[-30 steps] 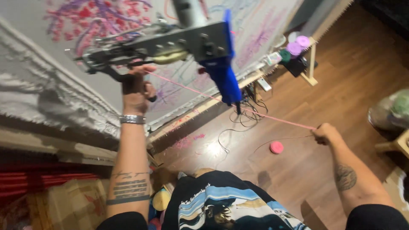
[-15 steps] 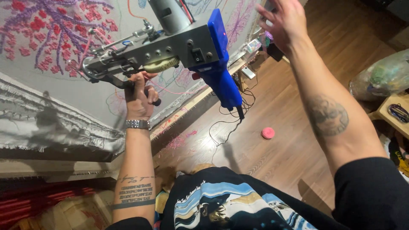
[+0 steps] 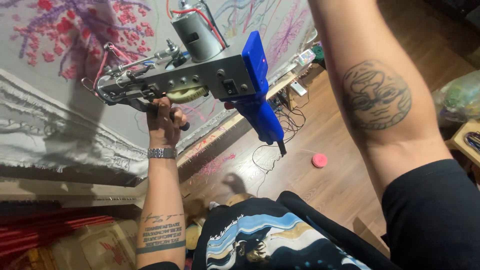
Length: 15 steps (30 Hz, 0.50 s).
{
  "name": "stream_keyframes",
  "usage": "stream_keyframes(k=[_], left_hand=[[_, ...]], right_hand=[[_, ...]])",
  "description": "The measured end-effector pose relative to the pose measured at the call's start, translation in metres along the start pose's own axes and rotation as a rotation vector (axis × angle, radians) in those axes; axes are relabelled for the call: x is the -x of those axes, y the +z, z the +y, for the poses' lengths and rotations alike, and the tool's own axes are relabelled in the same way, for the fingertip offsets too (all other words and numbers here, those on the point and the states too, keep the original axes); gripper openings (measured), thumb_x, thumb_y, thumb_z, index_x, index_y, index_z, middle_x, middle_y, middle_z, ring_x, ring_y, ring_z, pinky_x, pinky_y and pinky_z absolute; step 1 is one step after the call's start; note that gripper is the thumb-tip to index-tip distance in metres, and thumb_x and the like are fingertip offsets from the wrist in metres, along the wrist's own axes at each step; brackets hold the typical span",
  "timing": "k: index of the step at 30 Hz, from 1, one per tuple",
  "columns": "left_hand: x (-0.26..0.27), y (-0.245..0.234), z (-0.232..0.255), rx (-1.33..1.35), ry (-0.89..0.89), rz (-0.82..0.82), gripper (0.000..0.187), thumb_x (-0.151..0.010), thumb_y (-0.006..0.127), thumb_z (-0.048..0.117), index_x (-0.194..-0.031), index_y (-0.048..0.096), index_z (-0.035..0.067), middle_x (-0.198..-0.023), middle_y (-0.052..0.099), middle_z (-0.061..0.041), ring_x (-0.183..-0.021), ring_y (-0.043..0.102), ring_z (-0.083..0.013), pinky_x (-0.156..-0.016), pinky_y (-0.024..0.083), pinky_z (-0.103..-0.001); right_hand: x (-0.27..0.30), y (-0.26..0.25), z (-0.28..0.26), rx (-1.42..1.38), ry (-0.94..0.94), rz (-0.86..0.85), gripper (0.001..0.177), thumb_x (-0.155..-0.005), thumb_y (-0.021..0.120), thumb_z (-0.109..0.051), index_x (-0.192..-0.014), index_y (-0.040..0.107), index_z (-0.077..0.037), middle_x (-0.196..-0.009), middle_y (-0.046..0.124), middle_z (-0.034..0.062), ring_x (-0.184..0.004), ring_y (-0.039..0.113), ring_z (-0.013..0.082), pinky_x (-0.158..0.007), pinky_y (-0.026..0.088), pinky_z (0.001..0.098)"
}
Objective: Using a tufting gun to apply yarn to a rug canvas on a vertical frame.
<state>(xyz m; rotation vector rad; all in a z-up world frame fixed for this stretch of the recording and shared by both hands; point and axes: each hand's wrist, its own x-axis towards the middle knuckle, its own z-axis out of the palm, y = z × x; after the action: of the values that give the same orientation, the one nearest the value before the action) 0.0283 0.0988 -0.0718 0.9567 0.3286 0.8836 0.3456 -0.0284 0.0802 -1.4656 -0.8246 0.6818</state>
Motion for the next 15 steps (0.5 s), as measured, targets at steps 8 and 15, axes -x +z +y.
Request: stream_keyframes(k=[8,15], left_hand=[[0.005,-0.018,-0.003,0.061,0.053,0.057,0.009,-0.093,0.051,0.011,-0.087,0.053,0.017,-0.066,0.055,-0.001,-0.026,0.03,-0.0133,-0.031,0.031,-0.024],[0.02,0.013,0.018,-0.047,0.086,0.018,0.011,-0.092,0.055,0.023,-0.094,0.055,0.012,-0.077,0.057,-0.001,-0.028,0.032,-0.0083,-0.031,0.032,-0.022]], right_hand=[[0.03,0.0,0.07,0.302,0.027,-0.24,0.04,-0.078,0.063,-0.031,-0.113,0.06,-0.013,-0.105,0.062,0.013,-0.087,0.067,0.0216,-0.073,0.049,0.0274],[0.082,-0.008,0.068,0.566,0.028,-0.44,0.034,-0.077,0.067,-0.031,-0.108,0.065,-0.019,-0.098,0.065,0.0044,-0.092,0.063,0.0207,-0.084,0.047,0.0346]])
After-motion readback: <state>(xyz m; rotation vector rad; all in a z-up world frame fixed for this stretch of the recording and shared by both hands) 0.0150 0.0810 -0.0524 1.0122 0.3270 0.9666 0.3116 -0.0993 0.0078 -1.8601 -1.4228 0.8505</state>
